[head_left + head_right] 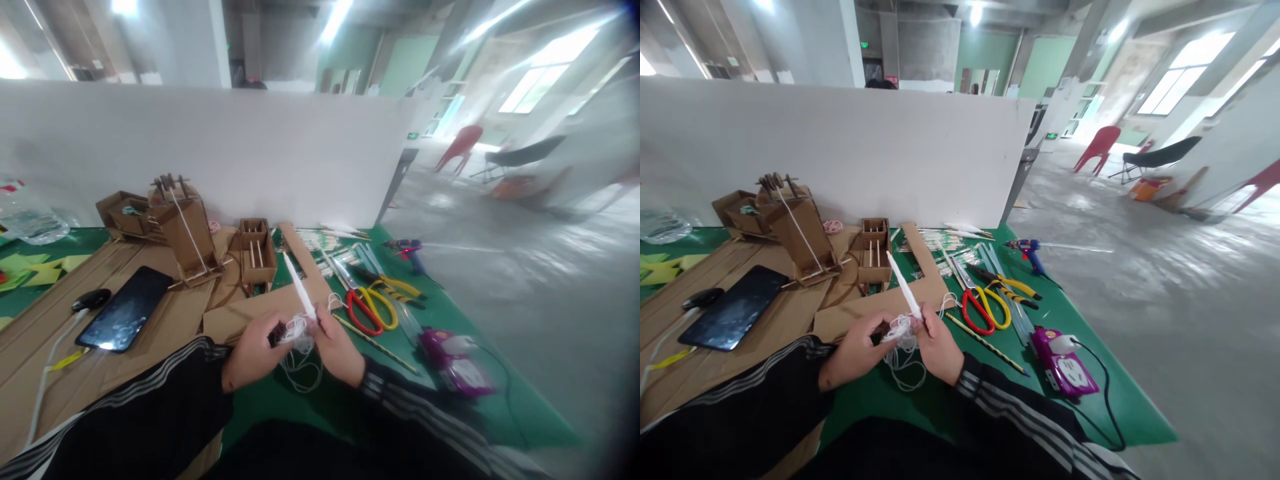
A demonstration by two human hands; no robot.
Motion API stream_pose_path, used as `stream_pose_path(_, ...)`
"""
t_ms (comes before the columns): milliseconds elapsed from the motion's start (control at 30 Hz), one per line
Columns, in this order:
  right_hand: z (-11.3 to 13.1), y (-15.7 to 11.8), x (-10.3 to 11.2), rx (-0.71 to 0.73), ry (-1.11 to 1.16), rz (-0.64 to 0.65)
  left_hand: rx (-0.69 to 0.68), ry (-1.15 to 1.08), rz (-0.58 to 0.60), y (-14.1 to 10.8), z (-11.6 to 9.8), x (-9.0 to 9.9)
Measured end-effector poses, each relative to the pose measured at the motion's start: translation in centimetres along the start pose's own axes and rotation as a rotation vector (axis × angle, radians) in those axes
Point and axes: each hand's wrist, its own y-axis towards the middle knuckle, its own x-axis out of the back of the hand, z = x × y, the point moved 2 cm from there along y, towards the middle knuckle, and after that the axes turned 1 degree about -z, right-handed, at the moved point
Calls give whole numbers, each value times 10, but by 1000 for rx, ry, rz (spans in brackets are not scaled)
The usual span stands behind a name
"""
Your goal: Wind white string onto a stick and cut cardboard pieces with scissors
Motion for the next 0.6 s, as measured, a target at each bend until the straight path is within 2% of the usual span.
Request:
stream_pose_path(167, 7, 2, 8, -6, -60, 31, 26, -255, 78, 5, 1, 1)
stream_pose_path(300, 6, 3, 10, -18, -62, 54, 107, -475, 99, 4, 8, 0)
stream_pose_path(433, 7, 4, 13, -27, -51, 41, 183, -615, 56, 2, 15, -2)
stream_pose_path(600, 10, 5, 15, -40, -33, 4, 260, -624, -31, 3, 16, -1)
